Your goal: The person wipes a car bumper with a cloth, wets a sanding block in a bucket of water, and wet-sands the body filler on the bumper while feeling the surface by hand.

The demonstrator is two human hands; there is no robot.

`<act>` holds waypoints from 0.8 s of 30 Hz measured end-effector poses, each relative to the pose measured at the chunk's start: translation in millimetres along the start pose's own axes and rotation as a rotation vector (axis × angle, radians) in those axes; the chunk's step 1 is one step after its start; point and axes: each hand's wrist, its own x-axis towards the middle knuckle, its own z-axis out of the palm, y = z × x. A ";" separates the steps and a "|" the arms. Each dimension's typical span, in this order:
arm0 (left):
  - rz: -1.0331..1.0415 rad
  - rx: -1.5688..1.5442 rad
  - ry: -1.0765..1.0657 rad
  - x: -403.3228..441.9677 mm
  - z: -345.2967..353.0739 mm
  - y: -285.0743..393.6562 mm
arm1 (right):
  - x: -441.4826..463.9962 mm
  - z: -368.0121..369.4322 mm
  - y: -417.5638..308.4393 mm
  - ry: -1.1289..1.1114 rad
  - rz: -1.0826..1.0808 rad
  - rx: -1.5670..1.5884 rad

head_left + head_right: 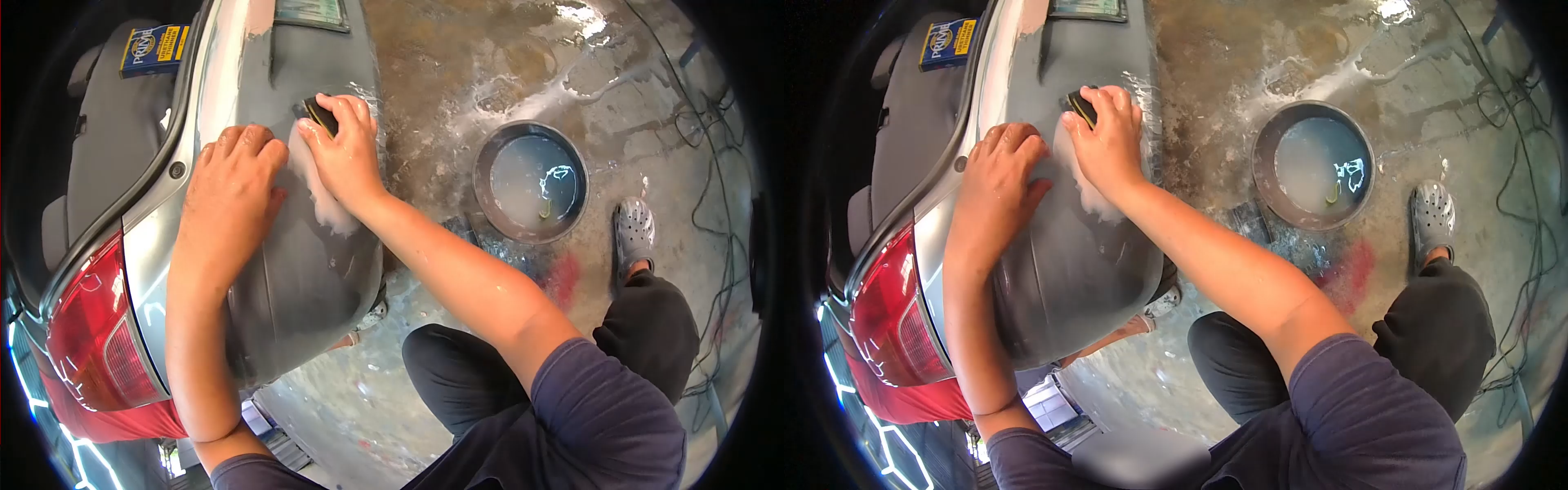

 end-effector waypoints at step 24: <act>-0.010 0.036 -0.038 0.5 -1.1 5.4 | 28.1 9.0 6.4 -0.001 0.132 0.116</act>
